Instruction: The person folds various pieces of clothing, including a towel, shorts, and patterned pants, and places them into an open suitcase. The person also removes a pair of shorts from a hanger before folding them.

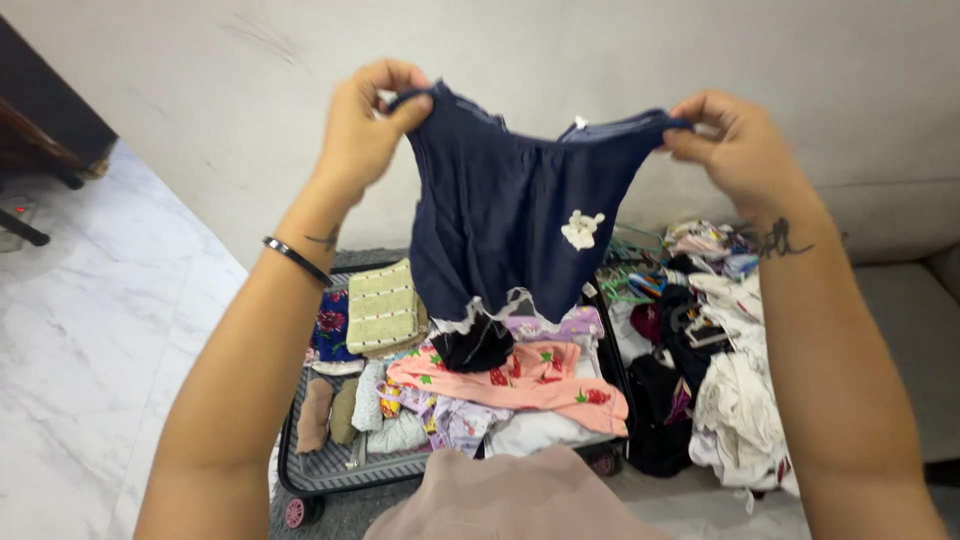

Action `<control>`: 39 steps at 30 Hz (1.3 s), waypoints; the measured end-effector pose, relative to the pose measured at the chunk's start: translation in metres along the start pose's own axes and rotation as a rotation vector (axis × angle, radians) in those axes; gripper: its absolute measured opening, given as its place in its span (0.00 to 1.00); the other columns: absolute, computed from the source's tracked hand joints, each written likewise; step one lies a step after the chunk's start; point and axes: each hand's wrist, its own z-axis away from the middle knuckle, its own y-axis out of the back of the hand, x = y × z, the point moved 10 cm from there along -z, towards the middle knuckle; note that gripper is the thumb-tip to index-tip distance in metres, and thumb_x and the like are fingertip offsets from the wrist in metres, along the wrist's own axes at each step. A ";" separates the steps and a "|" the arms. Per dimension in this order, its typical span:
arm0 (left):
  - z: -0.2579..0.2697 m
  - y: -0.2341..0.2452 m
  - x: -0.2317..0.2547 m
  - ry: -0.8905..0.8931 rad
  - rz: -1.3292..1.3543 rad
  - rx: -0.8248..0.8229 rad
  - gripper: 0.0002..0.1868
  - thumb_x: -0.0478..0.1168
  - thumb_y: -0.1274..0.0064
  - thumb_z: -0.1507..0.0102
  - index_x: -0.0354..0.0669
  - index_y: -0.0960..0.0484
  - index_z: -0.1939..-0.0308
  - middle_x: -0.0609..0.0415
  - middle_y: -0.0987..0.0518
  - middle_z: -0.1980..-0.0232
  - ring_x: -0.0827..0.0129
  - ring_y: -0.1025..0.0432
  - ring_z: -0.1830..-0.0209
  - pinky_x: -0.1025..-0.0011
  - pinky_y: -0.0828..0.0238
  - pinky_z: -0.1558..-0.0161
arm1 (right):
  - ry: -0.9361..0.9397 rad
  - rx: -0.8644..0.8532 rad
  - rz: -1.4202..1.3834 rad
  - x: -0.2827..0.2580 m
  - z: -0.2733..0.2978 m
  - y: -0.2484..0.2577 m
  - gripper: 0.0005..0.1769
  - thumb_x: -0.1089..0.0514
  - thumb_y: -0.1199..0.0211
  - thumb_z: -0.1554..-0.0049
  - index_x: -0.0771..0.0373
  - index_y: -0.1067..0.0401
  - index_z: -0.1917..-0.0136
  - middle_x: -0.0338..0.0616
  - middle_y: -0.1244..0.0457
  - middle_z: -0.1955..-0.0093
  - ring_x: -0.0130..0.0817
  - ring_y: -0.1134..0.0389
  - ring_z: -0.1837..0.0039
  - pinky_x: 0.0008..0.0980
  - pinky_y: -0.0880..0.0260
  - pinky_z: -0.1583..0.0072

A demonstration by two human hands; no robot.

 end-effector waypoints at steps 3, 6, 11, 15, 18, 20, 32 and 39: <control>0.017 0.002 -0.017 0.055 -0.084 0.034 0.10 0.33 0.40 0.32 0.50 0.21 0.49 0.53 0.30 0.48 0.72 0.36 0.60 0.77 0.33 0.57 | 0.002 -0.068 -0.100 0.008 -0.004 -0.015 0.05 0.65 0.38 0.36 0.62 0.29 0.46 0.37 0.34 0.46 0.26 0.31 0.44 0.30 0.28 0.38; 0.032 -0.006 -0.041 0.236 0.105 -0.025 0.10 0.35 0.46 0.30 0.52 0.26 0.47 0.55 0.32 0.44 0.71 0.35 0.58 0.75 0.31 0.56 | 0.001 -0.172 -0.337 0.010 -0.001 -0.035 0.05 0.65 0.39 0.35 0.61 0.29 0.45 0.38 0.34 0.44 0.27 0.32 0.40 0.31 0.31 0.34; 0.044 -0.023 -0.049 0.418 0.610 -0.172 0.12 0.38 0.45 0.31 0.46 0.30 0.46 0.50 0.23 0.51 0.72 0.28 0.55 0.73 0.29 0.54 | -0.167 -0.212 -0.665 0.023 -0.001 -0.056 0.03 0.66 0.43 0.38 0.61 0.31 0.50 0.45 0.33 0.43 0.32 0.31 0.41 0.37 0.31 0.37; 0.044 -0.016 -0.032 0.404 0.627 -0.164 0.20 0.32 0.38 0.38 0.43 0.29 0.45 0.53 0.20 0.48 0.76 0.24 0.52 0.76 0.25 0.49 | -0.013 -0.304 -0.615 -0.001 0.003 -0.067 0.09 0.73 0.40 0.45 0.62 0.33 0.55 0.45 0.32 0.34 0.29 0.33 0.35 0.31 0.33 0.35; 0.035 -0.014 -0.021 0.365 0.489 -0.152 0.22 0.28 0.36 0.41 0.41 0.26 0.45 0.54 0.20 0.49 0.76 0.25 0.54 0.76 0.24 0.51 | 0.089 -0.300 -0.494 -0.022 0.006 -0.073 0.15 0.75 0.36 0.48 0.62 0.33 0.52 0.42 0.34 0.35 0.28 0.32 0.36 0.31 0.30 0.36; 0.029 -0.015 -0.014 0.340 0.424 -0.173 0.22 0.26 0.37 0.43 0.40 0.24 0.46 0.56 0.20 0.50 0.77 0.25 0.56 0.76 0.24 0.52 | 0.074 -0.250 -0.330 -0.028 0.002 -0.075 0.19 0.75 0.33 0.49 0.62 0.31 0.47 0.42 0.34 0.39 0.29 0.31 0.40 0.30 0.28 0.39; 0.025 0.015 0.015 0.292 -0.238 -0.145 0.10 0.40 0.33 0.40 0.43 0.12 0.56 0.51 0.14 0.58 0.70 0.21 0.59 0.74 0.25 0.54 | 0.297 -0.020 0.522 -0.046 -0.002 -0.054 0.18 0.58 0.23 0.49 0.64 0.21 0.47 0.43 0.33 0.54 0.33 0.33 0.51 0.32 0.32 0.48; 0.032 0.029 0.088 -0.152 -0.152 -0.253 0.08 0.39 0.34 0.35 0.42 0.14 0.54 0.54 0.25 0.44 0.68 0.28 0.49 0.74 0.31 0.49 | 0.339 -0.210 0.563 -0.092 0.032 -0.045 0.09 0.64 0.29 0.43 0.61 0.22 0.48 0.43 0.36 0.52 0.35 0.36 0.51 0.32 0.36 0.48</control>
